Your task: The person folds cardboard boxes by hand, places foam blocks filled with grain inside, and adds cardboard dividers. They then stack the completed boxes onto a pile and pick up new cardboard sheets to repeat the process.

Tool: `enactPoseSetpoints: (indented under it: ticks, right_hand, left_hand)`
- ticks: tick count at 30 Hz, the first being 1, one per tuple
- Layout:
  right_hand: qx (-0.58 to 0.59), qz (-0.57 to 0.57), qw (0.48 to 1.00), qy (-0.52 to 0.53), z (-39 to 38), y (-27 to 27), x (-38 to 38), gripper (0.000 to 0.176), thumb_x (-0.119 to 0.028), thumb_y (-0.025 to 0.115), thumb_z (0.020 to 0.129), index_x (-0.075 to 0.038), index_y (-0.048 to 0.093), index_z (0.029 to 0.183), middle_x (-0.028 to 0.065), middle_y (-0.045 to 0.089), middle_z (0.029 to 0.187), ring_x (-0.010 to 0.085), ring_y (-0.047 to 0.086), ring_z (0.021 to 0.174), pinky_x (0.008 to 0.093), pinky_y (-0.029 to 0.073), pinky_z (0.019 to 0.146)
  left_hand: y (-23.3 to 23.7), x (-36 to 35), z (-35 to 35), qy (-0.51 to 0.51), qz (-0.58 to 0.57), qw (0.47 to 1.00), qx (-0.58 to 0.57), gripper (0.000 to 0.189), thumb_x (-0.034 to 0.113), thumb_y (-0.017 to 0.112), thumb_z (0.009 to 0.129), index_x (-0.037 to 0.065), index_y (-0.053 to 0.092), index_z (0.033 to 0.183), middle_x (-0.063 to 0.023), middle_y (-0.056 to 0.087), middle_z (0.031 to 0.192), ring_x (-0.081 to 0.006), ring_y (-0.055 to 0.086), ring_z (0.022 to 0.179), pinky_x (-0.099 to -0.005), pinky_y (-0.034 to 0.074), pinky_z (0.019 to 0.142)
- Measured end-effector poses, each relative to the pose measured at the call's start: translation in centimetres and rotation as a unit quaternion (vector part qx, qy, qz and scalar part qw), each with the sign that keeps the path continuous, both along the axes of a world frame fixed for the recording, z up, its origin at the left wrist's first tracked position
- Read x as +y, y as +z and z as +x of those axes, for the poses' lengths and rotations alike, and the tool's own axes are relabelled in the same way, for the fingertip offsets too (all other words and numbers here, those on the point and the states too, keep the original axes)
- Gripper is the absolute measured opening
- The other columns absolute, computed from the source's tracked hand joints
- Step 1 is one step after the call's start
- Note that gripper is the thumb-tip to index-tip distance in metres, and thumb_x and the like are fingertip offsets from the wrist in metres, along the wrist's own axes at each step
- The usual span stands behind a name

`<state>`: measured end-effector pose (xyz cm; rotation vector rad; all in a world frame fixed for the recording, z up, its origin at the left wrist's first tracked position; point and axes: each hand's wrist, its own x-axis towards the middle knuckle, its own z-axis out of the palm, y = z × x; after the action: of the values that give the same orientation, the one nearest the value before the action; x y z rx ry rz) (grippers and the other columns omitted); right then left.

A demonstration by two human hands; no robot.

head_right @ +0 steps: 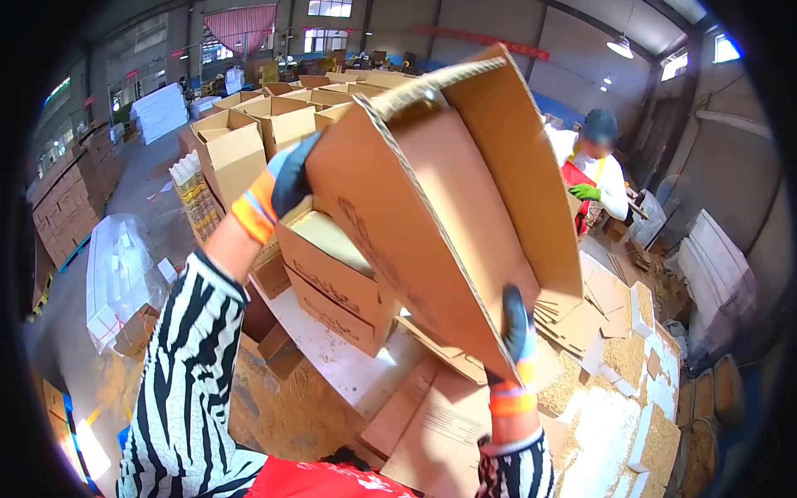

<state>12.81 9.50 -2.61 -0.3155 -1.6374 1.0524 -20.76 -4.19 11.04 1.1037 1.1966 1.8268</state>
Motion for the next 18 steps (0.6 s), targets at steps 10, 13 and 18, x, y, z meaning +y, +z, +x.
enactPoseSetpoints:
  ticks: [10, 13, 18]
  right_hand:
    - [-0.057, -0.239, 0.960, 0.132, -11.9, 6.4, 1.4, 0.046, -0.014, 0.066, 0.088, -0.002, 0.048, 0.129, 0.0049, 0.057, 0.118, 0.0128, 0.052, 0.111, 0.0290, 0.043, 0.097]
    - [-0.135, -0.195, 0.965, 0.111, -13.6, 9.0, -0.9, 0.041, -0.016, 0.064, 0.090, -0.003, 0.050, 0.126, 0.0043, 0.058, 0.115, 0.0129, 0.053, 0.107, 0.0282, 0.044, 0.092]
    - [-0.132, -0.278, 0.947, 0.096, -16.5, 9.9, -1.3, 0.034, -0.016, 0.058, 0.092, -0.003, 0.052, 0.123, 0.0042, 0.059, 0.112, 0.0140, 0.054, 0.102, 0.0287, 0.046, 0.088]
  left_hand:
    - [-12.5, -1.0, -16.9, 0.020, -0.047, 0.996, 0.073, 0.040, 0.029, 0.042, 0.100, 0.002, 0.054, 0.127, -0.0065, 0.059, 0.122, -0.0126, 0.052, 0.110, -0.0269, 0.043, 0.092]
    - [-12.8, -1.7, -18.6, 0.041, -0.240, 0.957, 0.159, 0.039, 0.031, 0.042, 0.100, 0.004, 0.057, 0.123, -0.0061, 0.061, 0.116, -0.0125, 0.055, 0.103, -0.0261, 0.046, 0.083]
    - [-21.3, 1.2, -23.7, 0.101, -0.097, 0.975, 0.175, 0.038, 0.030, 0.037, 0.102, 0.004, 0.055, 0.123, -0.0085, 0.059, 0.118, -0.0142, 0.055, 0.102, -0.0278, 0.045, 0.084]
